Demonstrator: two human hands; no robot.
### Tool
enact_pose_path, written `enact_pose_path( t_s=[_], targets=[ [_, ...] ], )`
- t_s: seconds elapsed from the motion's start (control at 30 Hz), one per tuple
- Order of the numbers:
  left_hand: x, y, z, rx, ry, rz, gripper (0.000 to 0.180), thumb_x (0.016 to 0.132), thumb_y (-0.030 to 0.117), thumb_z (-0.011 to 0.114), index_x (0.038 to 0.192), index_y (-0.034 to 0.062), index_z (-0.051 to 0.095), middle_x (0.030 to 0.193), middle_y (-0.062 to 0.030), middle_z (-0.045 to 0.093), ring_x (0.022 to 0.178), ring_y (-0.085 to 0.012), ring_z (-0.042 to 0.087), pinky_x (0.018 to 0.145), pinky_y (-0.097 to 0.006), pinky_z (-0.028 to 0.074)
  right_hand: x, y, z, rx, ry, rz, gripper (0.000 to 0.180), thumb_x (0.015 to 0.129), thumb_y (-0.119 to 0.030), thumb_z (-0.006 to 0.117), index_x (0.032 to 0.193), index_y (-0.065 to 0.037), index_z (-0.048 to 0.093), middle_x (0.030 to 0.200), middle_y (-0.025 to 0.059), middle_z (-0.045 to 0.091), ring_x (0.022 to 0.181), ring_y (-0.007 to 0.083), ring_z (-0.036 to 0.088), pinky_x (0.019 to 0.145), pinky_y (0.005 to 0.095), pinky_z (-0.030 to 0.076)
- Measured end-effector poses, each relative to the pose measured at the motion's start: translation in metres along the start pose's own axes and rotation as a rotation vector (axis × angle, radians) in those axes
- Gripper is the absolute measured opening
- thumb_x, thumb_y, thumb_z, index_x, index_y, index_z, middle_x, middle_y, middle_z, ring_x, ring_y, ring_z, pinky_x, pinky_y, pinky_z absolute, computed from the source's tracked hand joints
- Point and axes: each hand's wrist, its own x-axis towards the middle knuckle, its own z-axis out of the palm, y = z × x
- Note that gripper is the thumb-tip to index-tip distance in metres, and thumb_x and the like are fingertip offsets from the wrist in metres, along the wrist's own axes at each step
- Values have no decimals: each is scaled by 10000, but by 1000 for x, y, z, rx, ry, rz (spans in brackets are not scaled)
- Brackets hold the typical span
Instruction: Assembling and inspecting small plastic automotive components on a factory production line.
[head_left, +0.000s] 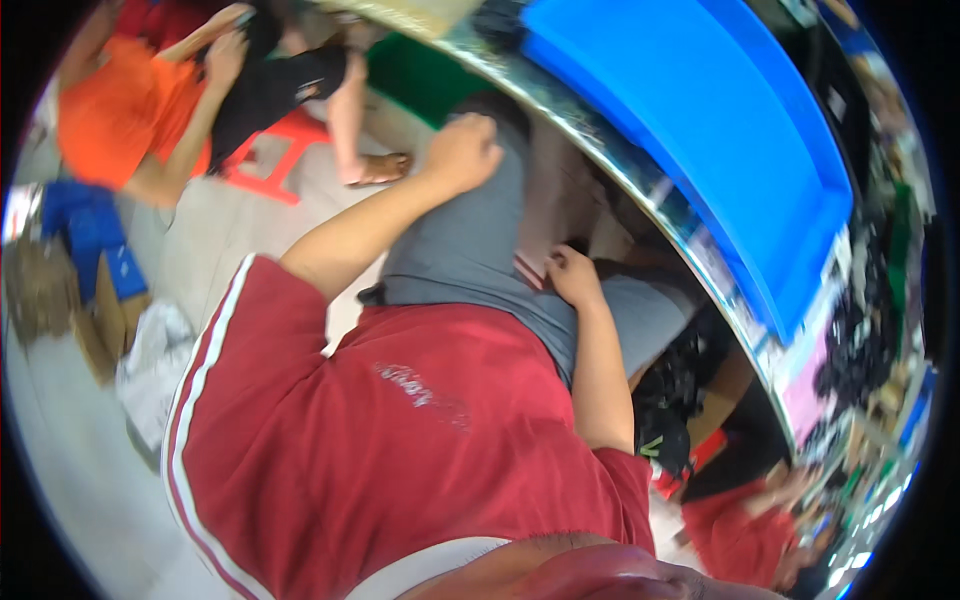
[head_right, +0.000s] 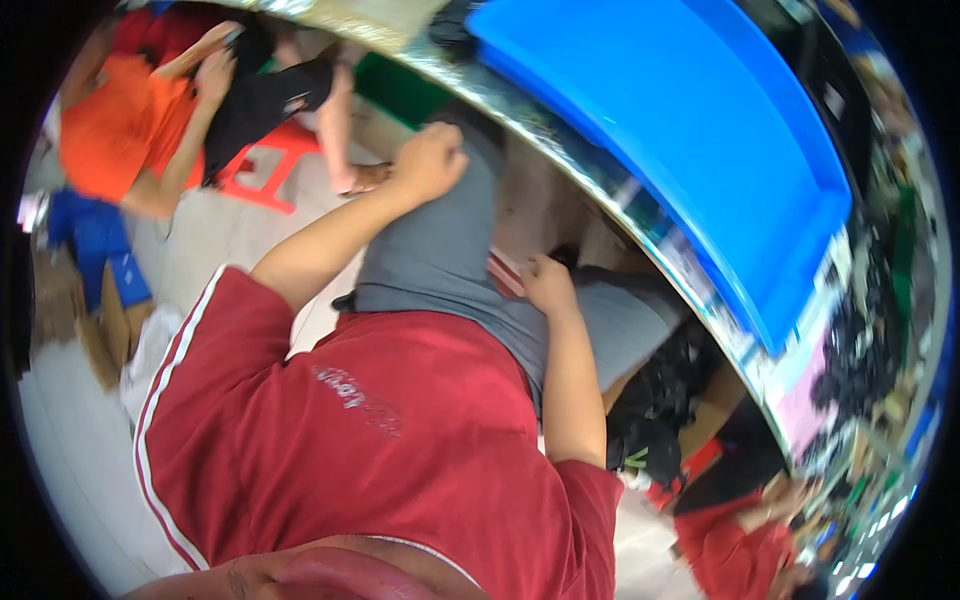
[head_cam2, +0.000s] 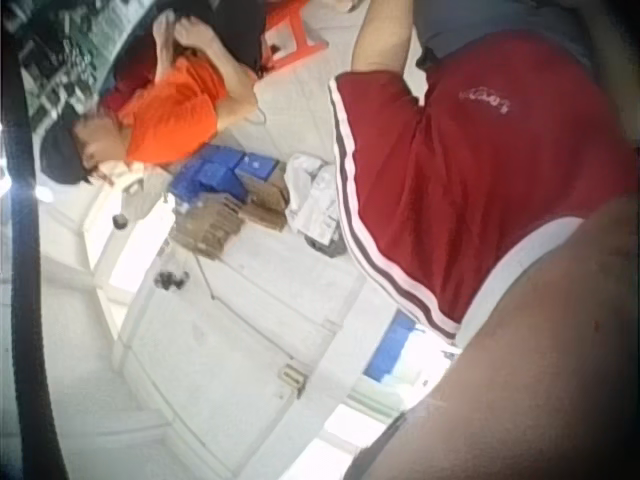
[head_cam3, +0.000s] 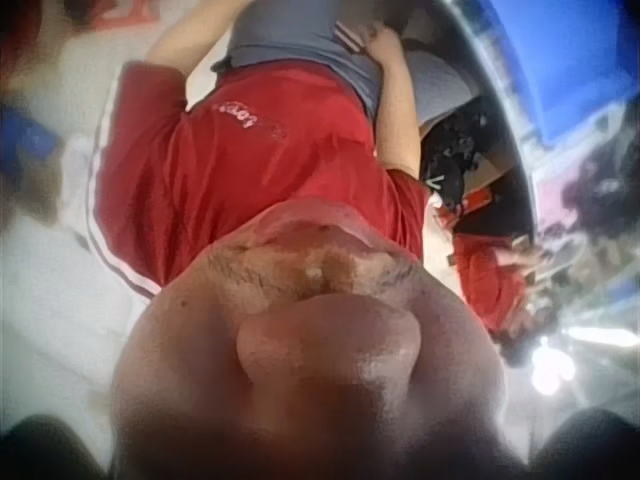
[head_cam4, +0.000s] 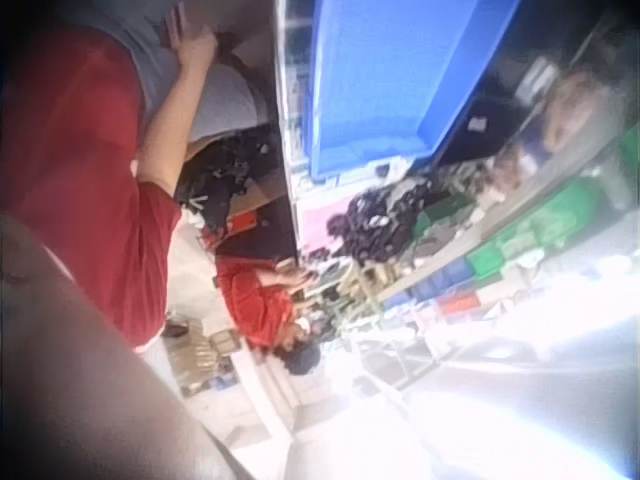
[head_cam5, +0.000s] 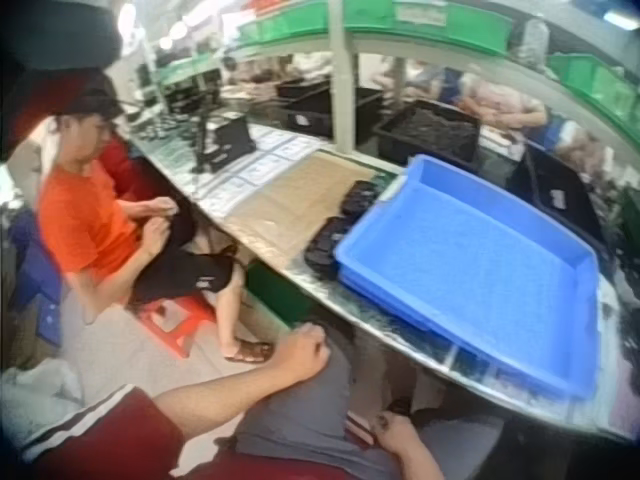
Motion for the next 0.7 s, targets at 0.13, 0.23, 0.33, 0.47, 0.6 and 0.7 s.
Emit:
enact_pose_path(
  t_s=[0.13,0.23,0.33,0.47,0.6,0.7],
  targets=[
    [-11,-23,11,-16,-5,-21,343,862,238,666,1135,34,694,1184,-208,691,1109,-405,654,931,-479,539,-2,-7,-4,-101,-2,-60,439,855,-272,691,1203,-6,717,1081,264,733,1031,419,710,916,455,567],
    [-10,-28,14,-2,17,77,211,874,203,639,1025,58,668,1054,-176,686,973,-404,661,836,-477,538,-3,-2,-1,-126,-2,-32,474,873,-344,689,1210,-11,716,1109,249,732,1063,416,698,945,466,556],
    [-8,-16,7,-40,-4,53,118,909,183,591,918,68,567,935,-148,617,873,-397,623,749,-497,491,-3,-1,-6,-126,-42,31,476,906,-364,659,1240,-29,710,1152,237,727,1125,405,677,995,456,531],
    [-2,-14,13,13,-4,81,133,916,193,579,921,62,556,944,-153,616,883,-415,614,757,-499,488,-6,-8,-10,-98,-44,70,482,914,-363,649,1259,-32,705,1185,233,720,1161,398,663,1024,449,515],
    [3,-10,15,11,-39,67,131,917,191,577,912,61,559,943,-152,620,885,-414,619,759,-501,490,-7,-7,-12,-81,-38,79,478,918,-354,645,1264,-28,703,1186,241,718,1145,402,669,1018,455,518],
    [1,-2,12,-7,29,117,128,917,152,578,894,30,546,877,-176,591,835,-406,606,741,-490,486,-7,-6,-8,-96,-20,59,469,915,-347,643,1252,-26,706,1167,244,721,1126,405,675,1007,461,523]
  ],
)
